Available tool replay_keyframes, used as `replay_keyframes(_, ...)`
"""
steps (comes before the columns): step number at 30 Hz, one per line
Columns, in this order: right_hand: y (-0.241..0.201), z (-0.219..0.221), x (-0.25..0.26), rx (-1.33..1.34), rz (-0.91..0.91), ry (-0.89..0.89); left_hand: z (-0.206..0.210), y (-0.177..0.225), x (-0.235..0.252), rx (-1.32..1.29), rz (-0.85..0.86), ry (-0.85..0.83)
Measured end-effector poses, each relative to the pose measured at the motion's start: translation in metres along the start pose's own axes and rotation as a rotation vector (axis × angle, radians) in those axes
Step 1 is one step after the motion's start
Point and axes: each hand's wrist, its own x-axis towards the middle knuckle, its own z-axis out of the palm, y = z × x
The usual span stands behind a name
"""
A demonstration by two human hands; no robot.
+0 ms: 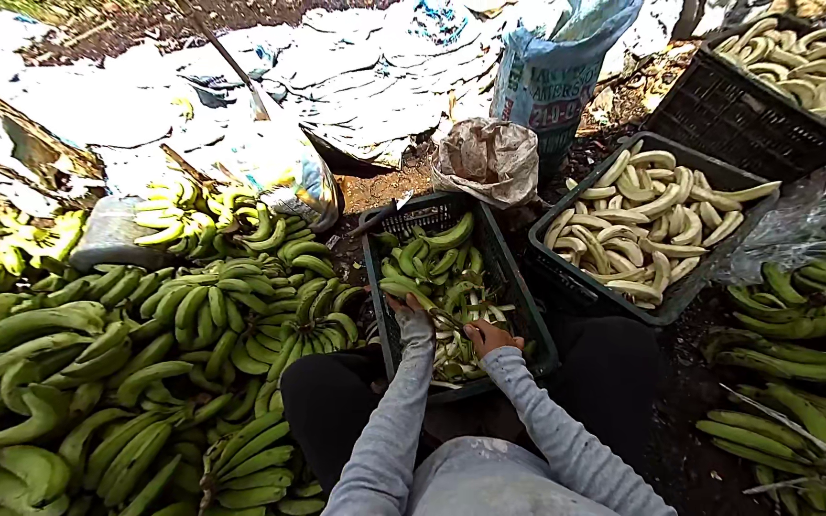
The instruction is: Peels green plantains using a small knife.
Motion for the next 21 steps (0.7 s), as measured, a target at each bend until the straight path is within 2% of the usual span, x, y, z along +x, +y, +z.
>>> replay_keyframes(1,0.001,0.003,-0.005,0.01,0.013,0.011,-0.005,0.007,-0.003,0.064,-0.011,-0.028)
replay_keyframes(2,-0.001,0.004,-0.003,0.018,0.008,0.04,-0.013,0.017,-0.012,-0.081,-0.036,-0.073)
replay_keyframes(3,-0.005,0.001,0.006,0.021,-0.018,0.083,-0.018,0.021,-0.022,-0.353,-0.045,-0.136)
replay_keyframes(4,-0.011,-0.007,0.021,0.008,-0.044,0.119,-0.025,0.022,-0.032,-0.575,-0.064,-0.284)
replay_keyframes(6,-0.022,-0.032,0.064,-0.044,-0.1,0.228,-0.037,0.016,-0.035,-0.808,-0.124,-0.734)
replay_keyframes(7,-0.028,-0.048,0.082,-0.071,-0.124,0.258,-0.039,0.011,-0.031,-0.806,-0.107,-0.942)
replay_keyframes(8,-0.038,-0.062,0.091,-0.102,-0.141,0.267,-0.042,0.01,-0.028,-0.714,-0.061,-1.029)
replay_keyframes(9,-0.049,-0.072,0.091,-0.116,-0.165,0.269,-0.043,0.011,-0.026,-0.59,-0.002,-0.986)
replay_keyframes(10,-0.057,-0.074,0.085,-0.107,-0.194,0.279,-0.043,0.013,-0.026,-0.491,0.05,-0.83)
replay_keyframes(13,-0.055,-0.035,0.055,-0.046,-0.153,0.278,-0.017,0.017,-0.019,-0.46,-0.016,-0.132)
replay_keyframes(15,-0.036,0.004,0.035,0.004,-0.082,0.277,0.01,0.015,0.002,-0.498,0.03,0.378)
replay_keyframes(16,-0.026,0.02,0.027,0.036,-0.074,0.317,0.004,0.033,0.005,-0.571,-0.031,0.538)
replay_keyframes(17,-0.018,0.033,0.023,0.06,-0.083,0.379,-0.047,0.077,-0.003,-0.741,-0.394,0.294)
replay_keyframes(18,-0.014,0.04,0.023,0.074,-0.112,0.456,-0.069,0.099,-0.005,-0.825,-0.55,0.205)
replay_keyframes(19,-0.013,0.04,0.027,0.075,-0.143,0.51,-0.068,0.101,-0.008,-0.786,-0.52,0.161)
replay_keyframes(20,-0.016,0.03,0.034,0.058,-0.182,0.527,-0.042,0.084,-0.01,-0.635,-0.319,0.2)
replay_keyframes(21,-0.023,0.014,0.043,0.029,-0.227,0.506,0.012,0.046,-0.001,-0.484,0.084,0.492)
